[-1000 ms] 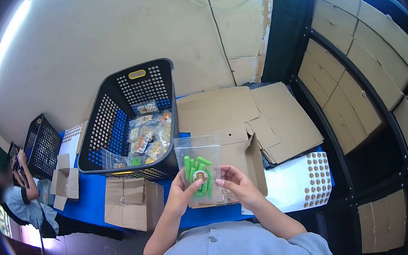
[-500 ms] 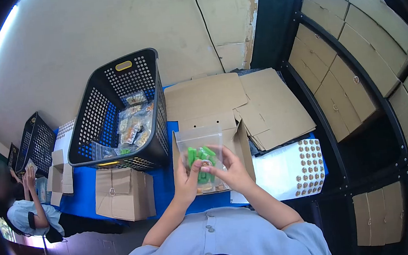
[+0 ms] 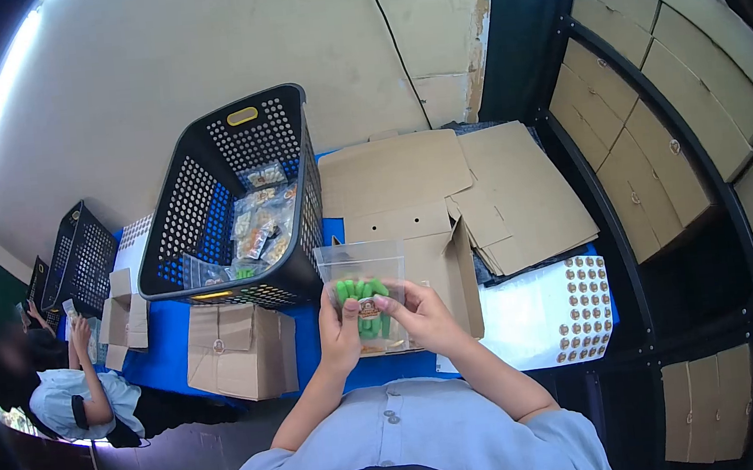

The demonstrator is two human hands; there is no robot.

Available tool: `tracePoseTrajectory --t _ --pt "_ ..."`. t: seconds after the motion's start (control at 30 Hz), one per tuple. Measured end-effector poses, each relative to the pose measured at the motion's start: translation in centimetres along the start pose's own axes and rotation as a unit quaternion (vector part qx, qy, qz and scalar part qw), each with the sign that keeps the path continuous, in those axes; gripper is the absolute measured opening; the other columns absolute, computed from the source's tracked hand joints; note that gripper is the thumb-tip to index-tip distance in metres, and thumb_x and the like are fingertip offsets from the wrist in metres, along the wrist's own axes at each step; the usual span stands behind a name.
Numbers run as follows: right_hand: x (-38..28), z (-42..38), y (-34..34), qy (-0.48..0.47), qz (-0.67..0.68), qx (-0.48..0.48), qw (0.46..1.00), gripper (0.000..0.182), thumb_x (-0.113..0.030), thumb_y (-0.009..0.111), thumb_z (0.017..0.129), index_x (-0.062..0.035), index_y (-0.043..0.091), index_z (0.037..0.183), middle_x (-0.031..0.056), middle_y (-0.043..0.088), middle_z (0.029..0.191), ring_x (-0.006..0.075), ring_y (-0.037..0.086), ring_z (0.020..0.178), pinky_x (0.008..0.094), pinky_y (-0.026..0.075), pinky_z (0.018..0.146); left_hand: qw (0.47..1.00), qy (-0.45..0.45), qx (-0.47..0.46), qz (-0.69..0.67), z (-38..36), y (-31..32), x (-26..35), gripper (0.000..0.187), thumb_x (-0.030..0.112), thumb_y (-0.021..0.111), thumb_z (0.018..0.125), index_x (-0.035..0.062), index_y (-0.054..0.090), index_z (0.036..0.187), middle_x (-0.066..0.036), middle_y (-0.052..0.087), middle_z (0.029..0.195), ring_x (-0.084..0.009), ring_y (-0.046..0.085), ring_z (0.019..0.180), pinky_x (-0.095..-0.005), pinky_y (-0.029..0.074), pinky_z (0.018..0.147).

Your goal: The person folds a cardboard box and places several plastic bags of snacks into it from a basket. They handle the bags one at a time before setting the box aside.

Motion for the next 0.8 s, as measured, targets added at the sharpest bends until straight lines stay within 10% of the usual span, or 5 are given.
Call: tracePoseTrajectory --t 0.33,0.8 --pt "-0.6 -0.8 -0.5 0.035 0.016 -0.027 0.999 0.037 -0.011 0.063 0.091 0.0022 0.054 0.124 0.0086 0.063 0.111 0.0115 0.059 0.099 0.0264 0.048 0.087 0.985 -0.038 -0.143 -0.087 -0.7 2.7 -0.2 0.059 0.004 0.066 0.085 0.0044 0.030 0.132 -0.008 0.047 0.123 -0.0170 0.050 0.114 -0.0314 0.042 0.096" --pt "0.8 -0.6 -2.2 0.026 -0.006 -0.009 1.000 0.039 -0.019 0.057 0.095 0.0020 0.048 0.127 0.0069 0.059 0.115 0.0133 0.055 0.106 0.0287 0.043 0.094 0.990 -0.041 -0.101 -0.090 -0.6 3.3 -2.1 0.053 0.015 0.065 0.089 0.0044 0.029 0.126 -0.012 0.050 0.118 -0.0174 0.049 0.113 -0.0325 0.042 0.095"
Point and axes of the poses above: each hand's wrist, its own z-axis towards the middle knuckle, its own y-axis out of the palm, x = y × z, the point moved 9 cm from there along z, towards the middle knuckle
